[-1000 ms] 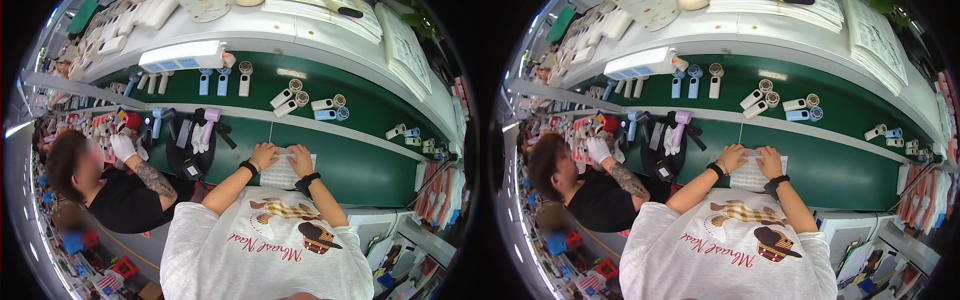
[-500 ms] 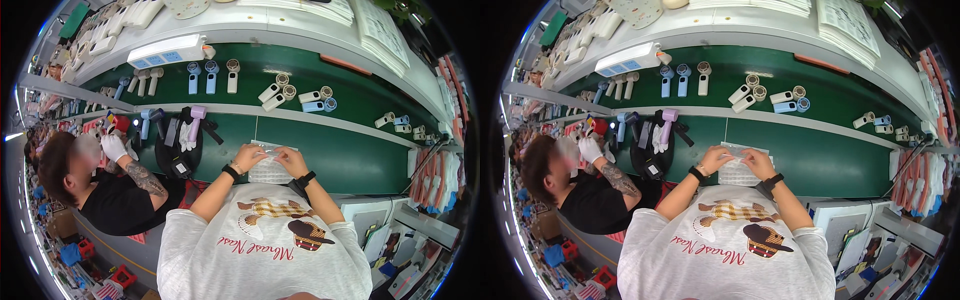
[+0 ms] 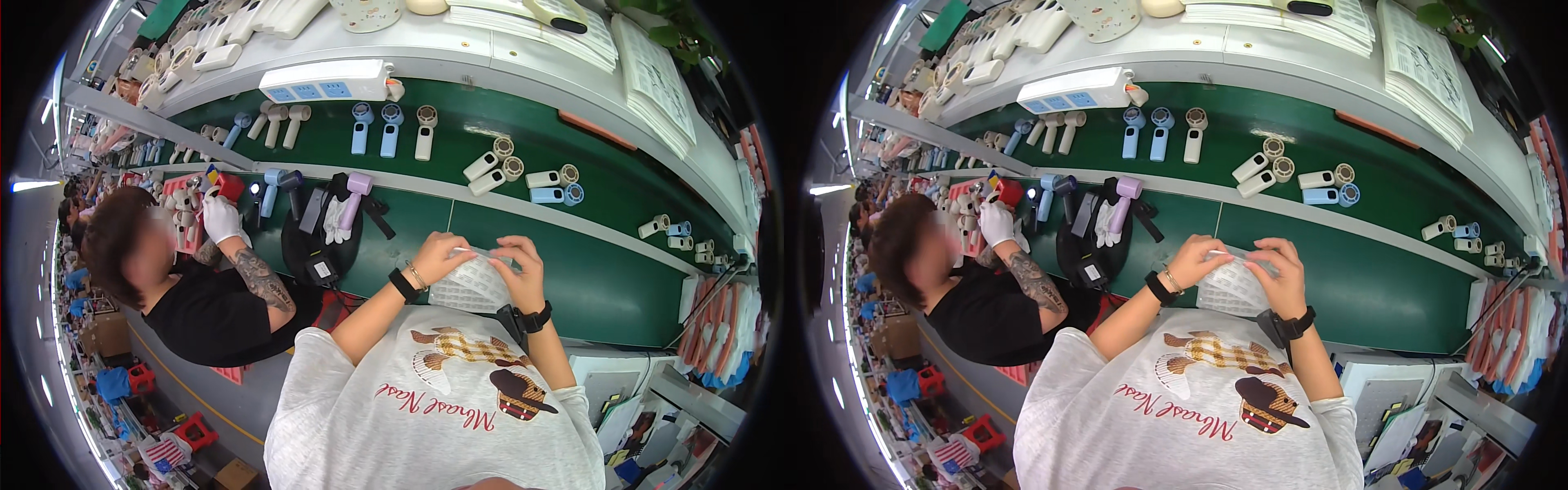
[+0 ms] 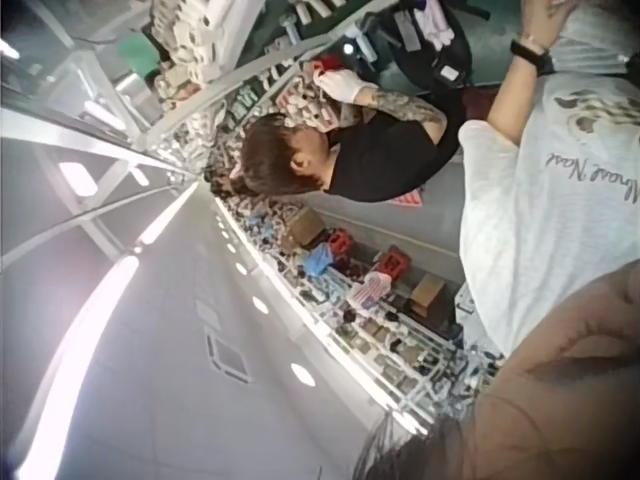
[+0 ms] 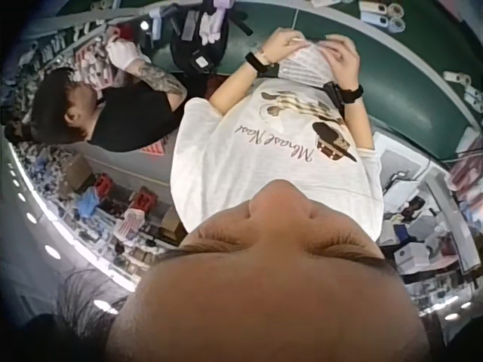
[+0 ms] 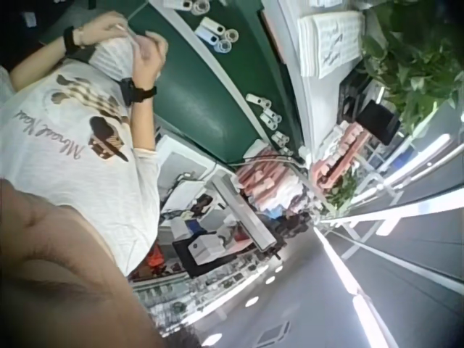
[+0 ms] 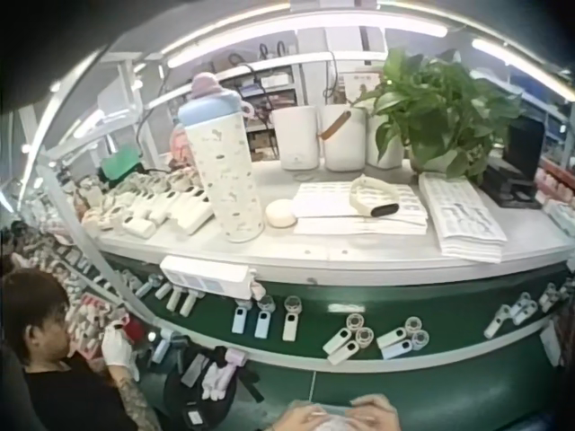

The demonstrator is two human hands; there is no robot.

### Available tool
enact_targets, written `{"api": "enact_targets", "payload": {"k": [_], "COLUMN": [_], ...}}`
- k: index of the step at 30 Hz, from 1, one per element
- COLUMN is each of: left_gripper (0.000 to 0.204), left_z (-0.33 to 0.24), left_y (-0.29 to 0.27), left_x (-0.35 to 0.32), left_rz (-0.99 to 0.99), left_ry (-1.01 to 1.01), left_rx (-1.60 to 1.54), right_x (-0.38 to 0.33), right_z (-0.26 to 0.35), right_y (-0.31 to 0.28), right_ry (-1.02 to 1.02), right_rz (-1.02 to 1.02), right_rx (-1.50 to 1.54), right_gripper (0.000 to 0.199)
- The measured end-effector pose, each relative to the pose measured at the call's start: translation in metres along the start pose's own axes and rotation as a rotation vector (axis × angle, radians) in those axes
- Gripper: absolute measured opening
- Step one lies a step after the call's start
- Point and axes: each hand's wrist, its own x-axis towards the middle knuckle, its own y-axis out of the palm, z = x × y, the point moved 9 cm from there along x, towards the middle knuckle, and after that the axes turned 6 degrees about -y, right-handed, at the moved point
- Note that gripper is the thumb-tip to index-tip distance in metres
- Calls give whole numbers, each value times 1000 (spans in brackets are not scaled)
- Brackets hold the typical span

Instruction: Packaging small portable fans into individual plastic bags at a workstation.

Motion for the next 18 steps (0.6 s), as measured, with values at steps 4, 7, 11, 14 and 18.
{"api": "enact_targets", "payload": {"k": [4, 7, 11, 14, 18], "left_gripper": [23, 23, 22, 20, 21], "left_z": [-27, -39, -41, -29, 96], "left_y": [-6, -19, -47, -59, -9], "left_x": [0, 7, 27, 59, 93], "left_rz": [6, 10, -28, -65, 117], "left_ry": [123, 95, 11, 17, -291], "left_rx": [19, -57, -164, -168, 44], "right_x": [7, 7, 21, 35, 51], "right_z": [4, 16, 37, 51, 21], "right_y": [4, -1, -21, -30, -16], "right_ry": [74, 105, 14, -145, 12], "right_rz": [65, 52, -49, -68, -94], "right_rx": [21, 124, 316, 314, 311], "right_gripper": [26, 38, 58, 68, 64]}}
